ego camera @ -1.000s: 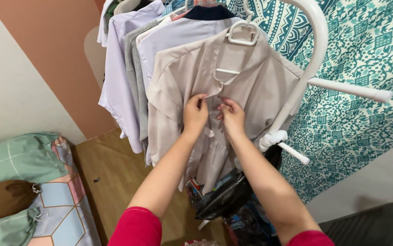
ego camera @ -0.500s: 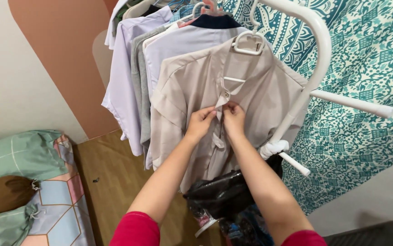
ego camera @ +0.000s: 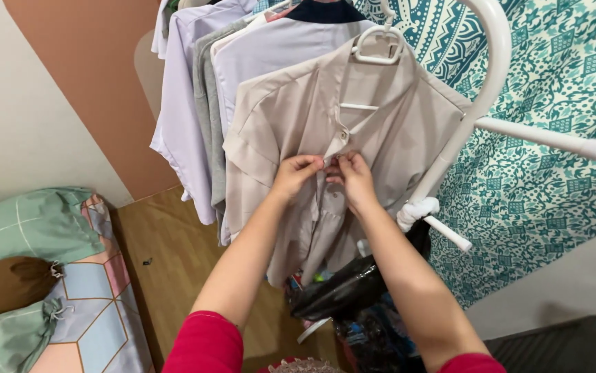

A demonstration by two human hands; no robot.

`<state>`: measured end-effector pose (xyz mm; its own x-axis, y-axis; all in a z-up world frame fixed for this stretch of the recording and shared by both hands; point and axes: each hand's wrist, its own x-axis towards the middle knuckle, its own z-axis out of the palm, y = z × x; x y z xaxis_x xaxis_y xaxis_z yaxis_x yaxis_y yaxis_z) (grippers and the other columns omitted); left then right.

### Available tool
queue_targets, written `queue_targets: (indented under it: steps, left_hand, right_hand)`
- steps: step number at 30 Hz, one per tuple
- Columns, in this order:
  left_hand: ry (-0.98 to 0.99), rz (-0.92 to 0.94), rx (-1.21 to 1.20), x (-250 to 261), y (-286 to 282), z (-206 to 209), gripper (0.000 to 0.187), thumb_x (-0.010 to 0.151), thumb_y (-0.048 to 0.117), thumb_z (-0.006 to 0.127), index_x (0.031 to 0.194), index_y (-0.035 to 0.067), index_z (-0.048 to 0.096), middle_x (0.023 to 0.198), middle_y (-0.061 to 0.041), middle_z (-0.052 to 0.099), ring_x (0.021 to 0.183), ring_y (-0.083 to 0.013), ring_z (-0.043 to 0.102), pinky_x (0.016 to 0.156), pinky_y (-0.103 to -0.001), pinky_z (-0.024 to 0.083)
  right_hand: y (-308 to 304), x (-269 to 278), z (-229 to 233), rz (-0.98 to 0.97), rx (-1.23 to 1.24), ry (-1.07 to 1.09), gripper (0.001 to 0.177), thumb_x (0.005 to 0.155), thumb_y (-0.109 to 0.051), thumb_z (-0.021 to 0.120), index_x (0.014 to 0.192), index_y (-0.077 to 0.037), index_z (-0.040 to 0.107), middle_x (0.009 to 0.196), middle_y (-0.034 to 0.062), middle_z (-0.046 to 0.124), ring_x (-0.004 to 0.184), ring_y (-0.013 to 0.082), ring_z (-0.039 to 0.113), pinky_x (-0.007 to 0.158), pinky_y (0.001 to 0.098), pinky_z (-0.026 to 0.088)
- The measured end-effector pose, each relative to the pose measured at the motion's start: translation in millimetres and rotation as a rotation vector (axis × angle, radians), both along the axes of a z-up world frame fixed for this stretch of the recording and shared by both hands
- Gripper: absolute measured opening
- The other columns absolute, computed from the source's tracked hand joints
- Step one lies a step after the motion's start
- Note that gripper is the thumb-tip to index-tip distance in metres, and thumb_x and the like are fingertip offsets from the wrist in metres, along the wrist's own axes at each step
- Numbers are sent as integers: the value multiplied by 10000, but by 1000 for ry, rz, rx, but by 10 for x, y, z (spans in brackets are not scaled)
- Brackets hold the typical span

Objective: The person places a black garment into a plastic drawer and then buttons up a white shirt hanging on a rack before removing it.

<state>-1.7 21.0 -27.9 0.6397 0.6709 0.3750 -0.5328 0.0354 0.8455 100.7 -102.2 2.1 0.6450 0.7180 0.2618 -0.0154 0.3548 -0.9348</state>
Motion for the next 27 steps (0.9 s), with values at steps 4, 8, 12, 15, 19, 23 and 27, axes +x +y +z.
queue_targets:
  steps: [4,8,12,15,19,23,27]
  left_hand:
    - [87,78,64,49,36,-6,128,950,145,771,1074,119,758,871,-3,764,783,-40,682,741,-196,583]
    - [85,233,152,-135,-233,184,177,905,28,732,1024,145,673,935,-35,758,812,-102,715,766,-249,594]
    - [73,407,273,-193,-385,218,171,845,2,738,981,78,808,1016,-119,791,894,-194,760,797,-323,618]
    - [-21,433,389,-249,-419,240,199,832,-2,760,1003,79,820,1058,-134,789,989,-253,755,862,-350,600]
    - [-22,459,386,-275,-499,332,118,846,59,832,963,64,816,1014,-134,789,960,-245,759,852,-345,602]
    - [23,363,233,-355,-525,376,93,919,52,748,986,36,811,1026,-169,781,916,-208,742,763,-356,619]
    - [22,343,257,-432,-545,341,108,912,50,744,990,57,818,1015,-161,787,966,-169,712,806,-367,596]
  right_hand:
    - [6,57,-144,-13,-31,-73,147,1093,-126,498,1187,-26,551,1050,75,624,889,198,729,684,282,645]
    - [-8,-41,-80,-21,-40,-102,168,1084,-112,522,1199,-3,575,1028,98,604,897,227,718,686,339,655]
    - [-41,-132,-31,-22,-39,-95,153,1083,-117,524,1161,1,580,1057,114,604,946,238,703,746,378,651]
    - [-41,-162,-21,-41,-35,-106,140,1069,-108,562,1152,0,592,1060,110,615,951,223,699,755,357,648]
    - [28,-102,-120,-65,-26,-126,133,1066,-107,576,1140,0,606,1042,140,646,927,238,716,740,392,653]
    - [-4,-211,-22,-97,-22,-120,142,1055,-100,592,1141,13,607,1042,164,641,904,247,719,709,402,660]
    - [-3,-238,-28,-114,-40,-123,122,1053,-101,589,1130,-6,596,1028,136,642,861,230,724,681,384,667]
